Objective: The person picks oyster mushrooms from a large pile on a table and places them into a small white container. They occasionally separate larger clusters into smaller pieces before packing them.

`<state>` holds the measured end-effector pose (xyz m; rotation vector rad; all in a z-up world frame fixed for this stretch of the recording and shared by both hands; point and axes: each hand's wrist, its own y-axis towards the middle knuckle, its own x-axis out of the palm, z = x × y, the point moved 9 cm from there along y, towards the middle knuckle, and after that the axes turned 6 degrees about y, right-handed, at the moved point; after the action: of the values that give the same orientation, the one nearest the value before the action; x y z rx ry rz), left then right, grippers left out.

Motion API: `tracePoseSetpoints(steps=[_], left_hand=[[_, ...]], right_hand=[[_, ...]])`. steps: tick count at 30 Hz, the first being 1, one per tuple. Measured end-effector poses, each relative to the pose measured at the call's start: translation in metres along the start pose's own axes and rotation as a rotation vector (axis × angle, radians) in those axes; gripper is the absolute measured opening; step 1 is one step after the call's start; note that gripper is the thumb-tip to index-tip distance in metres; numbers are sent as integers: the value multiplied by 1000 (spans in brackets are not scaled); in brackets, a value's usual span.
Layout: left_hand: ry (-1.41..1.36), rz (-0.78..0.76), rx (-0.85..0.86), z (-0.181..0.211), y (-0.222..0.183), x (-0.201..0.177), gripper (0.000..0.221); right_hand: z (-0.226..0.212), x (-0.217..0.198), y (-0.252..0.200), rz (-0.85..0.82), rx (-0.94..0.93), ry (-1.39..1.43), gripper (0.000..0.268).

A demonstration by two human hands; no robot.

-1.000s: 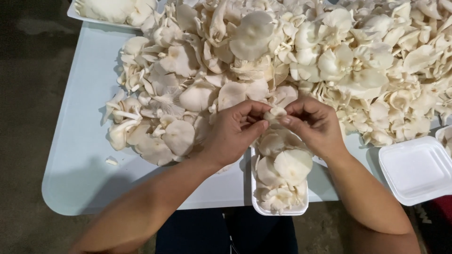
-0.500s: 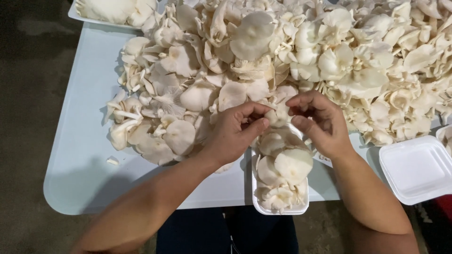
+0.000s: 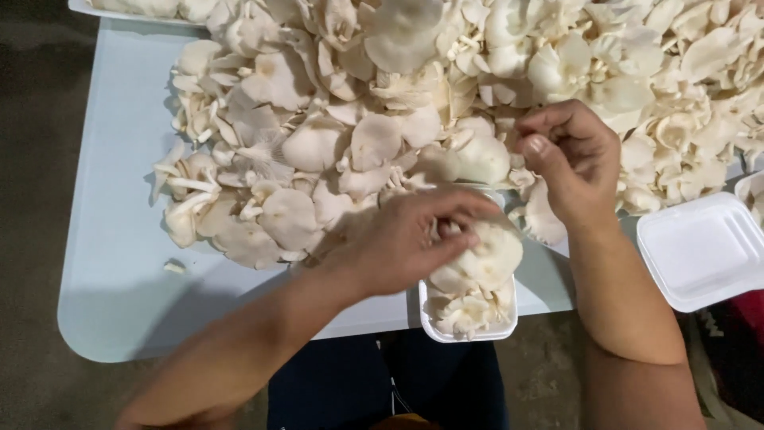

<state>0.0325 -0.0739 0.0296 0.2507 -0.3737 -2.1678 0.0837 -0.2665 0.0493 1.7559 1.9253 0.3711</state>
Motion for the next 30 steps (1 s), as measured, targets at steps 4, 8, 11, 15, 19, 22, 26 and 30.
tracePoseSetpoints(steps=[4, 8, 11, 15, 19, 22, 26, 30], left_hand=[[125, -148, 121, 3, -5, 28, 28], [316, -227, 143, -8, -13, 46, 15], [401, -219, 140, -16, -16, 50, 12], [666, -103, 323, -8, -15, 47, 12], [722, -72, 367, -7, -17, 48, 15], [730, -63, 409, -6, -18, 48, 17], [645, -37, 417, -1, -15, 41, 21], [692, 41, 445, -11, -11, 30, 18]], right_hand=[[5, 5, -1, 18, -1, 15, 21], [7, 13, -3, -6, 11, 2, 17], [7, 17, -5, -15, 32, -20, 17], [5, 17, -5, -9, 58, -40, 15], [7, 15, -6, 2, 62, -20, 14], [0, 14, -4, 17, 45, -40, 13], [-2, 8, 0, 65, 36, -75, 8], [3, 3, 2, 70, 65, -159, 6]])
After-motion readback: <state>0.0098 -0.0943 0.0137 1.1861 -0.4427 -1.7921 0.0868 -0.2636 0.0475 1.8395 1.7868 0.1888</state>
